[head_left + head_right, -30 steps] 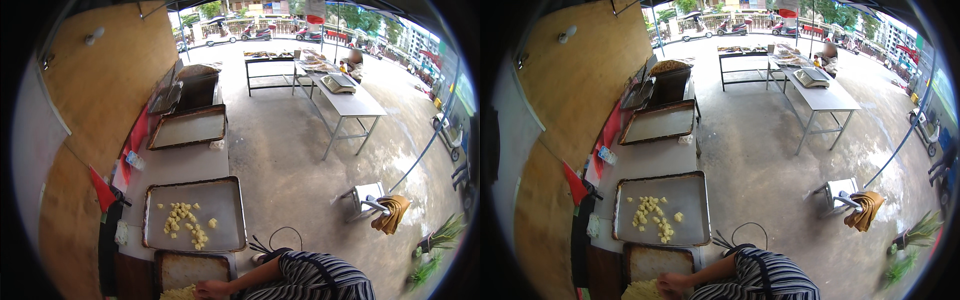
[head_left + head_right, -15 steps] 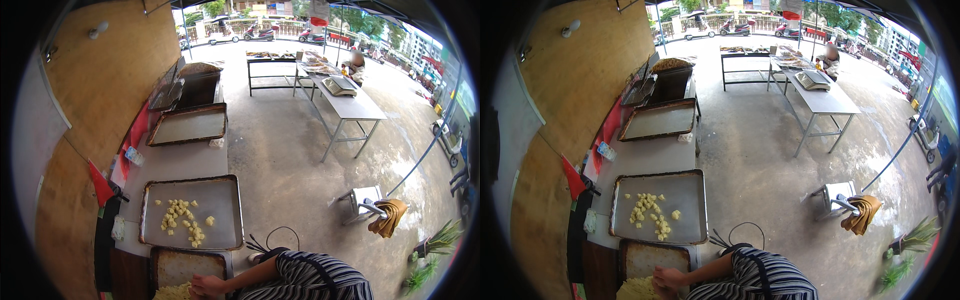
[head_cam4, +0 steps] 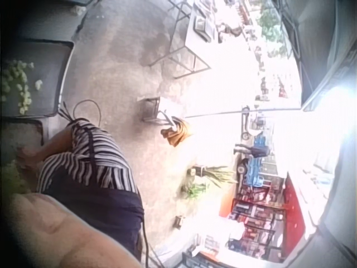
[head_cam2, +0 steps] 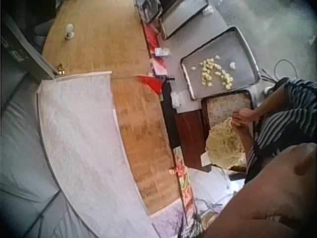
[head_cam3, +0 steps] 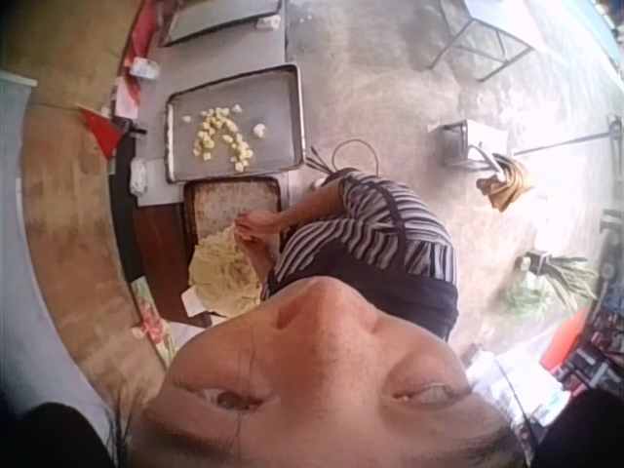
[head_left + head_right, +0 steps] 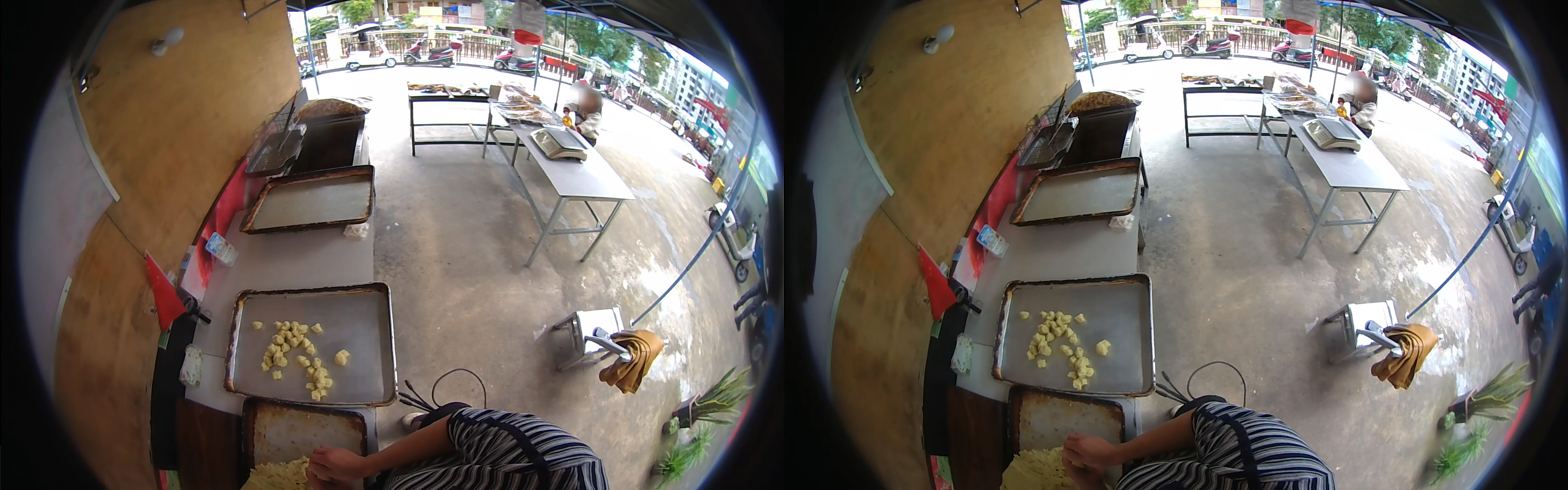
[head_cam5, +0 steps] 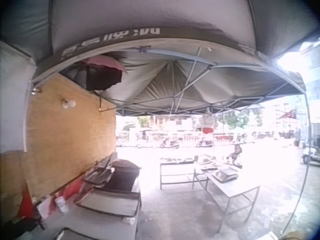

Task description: The person repeatedly pinches off small pieces of dough from a large mass on a tray and places them onto an adjacent empty tray. The person continues this process throughout the clip, gradually filling the second tray with individual dough portions.

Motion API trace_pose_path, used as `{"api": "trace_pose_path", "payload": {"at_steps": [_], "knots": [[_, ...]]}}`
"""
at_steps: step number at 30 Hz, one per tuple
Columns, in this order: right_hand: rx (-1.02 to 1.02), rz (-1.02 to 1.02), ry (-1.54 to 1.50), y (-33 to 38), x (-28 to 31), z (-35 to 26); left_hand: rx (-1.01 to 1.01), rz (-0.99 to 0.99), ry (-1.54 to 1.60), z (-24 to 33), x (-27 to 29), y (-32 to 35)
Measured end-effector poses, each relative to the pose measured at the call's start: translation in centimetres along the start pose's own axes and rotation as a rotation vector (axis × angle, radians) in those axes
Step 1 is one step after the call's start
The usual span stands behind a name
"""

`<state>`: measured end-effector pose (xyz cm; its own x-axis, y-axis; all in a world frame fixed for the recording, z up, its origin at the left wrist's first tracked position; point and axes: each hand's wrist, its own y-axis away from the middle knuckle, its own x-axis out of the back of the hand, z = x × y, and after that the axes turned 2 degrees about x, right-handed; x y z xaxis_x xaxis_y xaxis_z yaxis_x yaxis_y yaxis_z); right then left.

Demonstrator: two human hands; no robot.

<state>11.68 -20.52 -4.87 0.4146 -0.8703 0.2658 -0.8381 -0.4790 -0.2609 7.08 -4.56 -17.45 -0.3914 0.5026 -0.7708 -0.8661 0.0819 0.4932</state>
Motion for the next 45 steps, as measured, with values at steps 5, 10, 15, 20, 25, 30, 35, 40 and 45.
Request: {"api": "trace_pose_path", "payload": {"at_steps": [5, 10, 15, 20, 25, 30, 35, 40, 45], "knots": [[-0.032, 0.009, -0.062, 0.2, 0.0, -0.3, 0.016, 0.009, 0.001, 0.0, -0.5, 0.6], [-0.041, -0.019, -0.037, 0.2, 0.0, -0.4, -0.043, -0.002, -0.019, -0.2, -0.7, 0.9], [-0.046, -0.015, -0.031, 0.1, 0.0, -0.3, 0.007, 0.006, 0.102, -0.4, 0.4, 0.2], [-0.041, -0.057, 0.035, 0.0, -0.1, 0.1, -0.054, -0.028, 0.031, -0.7, 1.9, -0.7], [-0.012, 0.000, -0.009, -0.1, -0.6, 0.5, -0.081, 0.027, -0.037, -0.9, 2.5, -0.8], [-0.050, -0.049, -0.064, 0.0, -0.8, 0.3, -0.082, -0.054, -0.073, -0.7, 1.7, -0.1], [-0.078, -0.075, -0.062, -0.1, -0.4, -0.2, -0.061, -0.031, -0.096, -0.3, -0.1, 0.7], [-0.071, -0.059, 0.075, -0.9, 0.1, -0.4, -0.118, 0.046, -0.119, -0.3, -3.5, 1.7], [0.018, -0.106, 0.123, -2.0, 1.1, -0.6, -0.476, -0.258, -0.431, -0.3, -9.9, 3.6]]}}
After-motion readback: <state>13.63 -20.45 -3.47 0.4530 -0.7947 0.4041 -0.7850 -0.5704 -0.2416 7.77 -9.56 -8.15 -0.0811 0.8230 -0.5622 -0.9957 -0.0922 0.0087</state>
